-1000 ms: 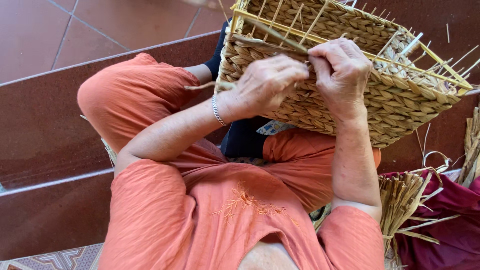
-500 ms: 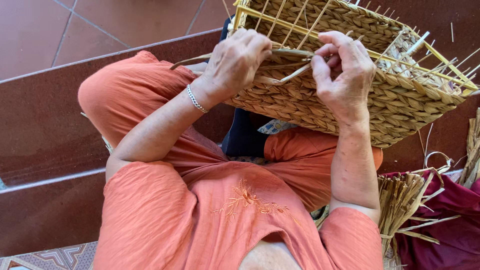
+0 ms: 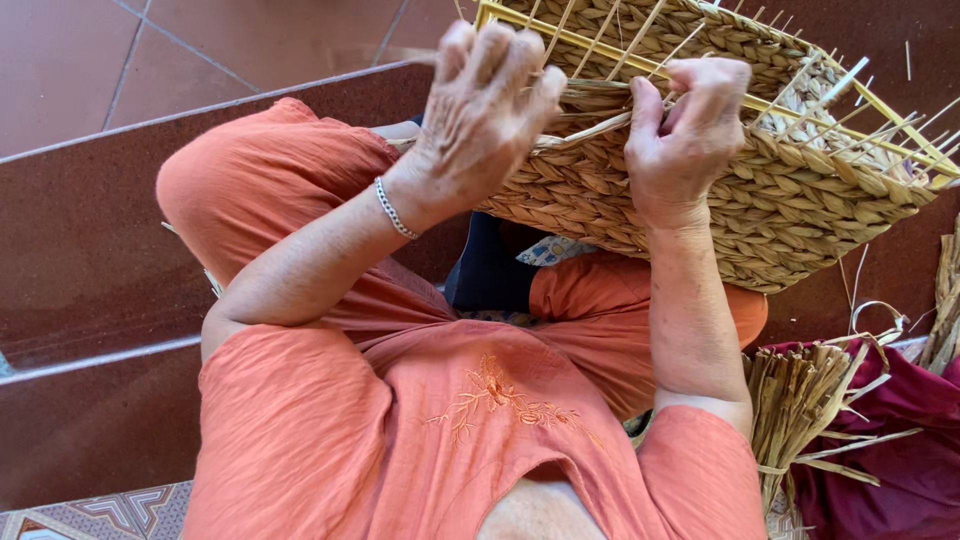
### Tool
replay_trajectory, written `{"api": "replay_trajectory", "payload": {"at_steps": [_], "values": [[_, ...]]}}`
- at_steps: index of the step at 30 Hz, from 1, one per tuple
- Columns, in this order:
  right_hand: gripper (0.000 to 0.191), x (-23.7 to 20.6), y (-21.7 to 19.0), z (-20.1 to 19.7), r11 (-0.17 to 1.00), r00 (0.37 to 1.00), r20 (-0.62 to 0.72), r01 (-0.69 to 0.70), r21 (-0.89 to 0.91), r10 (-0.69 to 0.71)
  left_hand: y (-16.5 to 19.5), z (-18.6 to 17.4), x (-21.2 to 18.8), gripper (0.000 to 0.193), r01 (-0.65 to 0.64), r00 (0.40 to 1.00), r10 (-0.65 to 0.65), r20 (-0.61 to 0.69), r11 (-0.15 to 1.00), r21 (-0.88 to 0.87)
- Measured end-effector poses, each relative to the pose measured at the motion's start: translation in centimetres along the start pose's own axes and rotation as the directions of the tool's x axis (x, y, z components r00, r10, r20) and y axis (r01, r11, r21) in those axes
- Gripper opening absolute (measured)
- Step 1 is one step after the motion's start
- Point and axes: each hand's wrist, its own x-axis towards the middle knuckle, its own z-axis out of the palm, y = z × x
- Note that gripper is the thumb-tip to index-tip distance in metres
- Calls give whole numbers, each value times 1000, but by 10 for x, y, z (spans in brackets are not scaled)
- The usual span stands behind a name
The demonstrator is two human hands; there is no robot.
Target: The person weaves a rectangular basket using dried palm leaves, interlacing strands through a bamboo frame. They adjust the basket and continue weaving the sides, occasionally pulling and tightening the material.
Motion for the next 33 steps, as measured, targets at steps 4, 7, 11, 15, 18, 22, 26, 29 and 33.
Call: {"api": "replay_trajectory", "payload": {"at_steps": [4, 7, 11, 15, 18, 22, 26, 29, 33], "values": [[13, 7, -4, 5, 943, 939, 129, 328, -61, -319, 15, 2, -9, 33, -33, 995, 38, 89, 998, -60], [13, 12, -11, -13, 954, 917, 262, 287, 89, -301, 11, 9, -6, 18, -4, 990, 19, 139, 994, -106], [23, 16, -21, -46, 941, 854, 396, 317, 119, -338, 1, 2, 7, 12, 225, 893, -75, 443, 928, -298], [14, 13, -26, -31, 935, 887, 303, 353, 44, -349, -2, -21, 25, 21, 7, 1000, -2, 29, 983, -183], [10, 17, -19, -22, 962, 922, 277, 254, 101, -272, 3, -35, 28, 29, -84, 973, 88, -214, 996, 29], [9, 15, -14, -33, 978, 937, 326, 66, 199, -130, 24, -23, 18, 33, -232, 965, 219, -146, 969, -81], [8, 17, -21, -40, 970, 923, 372, 3, 242, -96, 18, 39, 40, 35, 71, 997, -71, 12, 947, -312], [6, 22, -27, -40, 971, 925, 359, 40, 237, -125, 6, 77, 76, 18, 332, 850, -167, 500, 906, -262], [8, 24, -26, -37, 974, 935, 329, 63, 219, -134, -2, 72, 67, 8, 205, 971, -239, 31, 753, -625]]}}
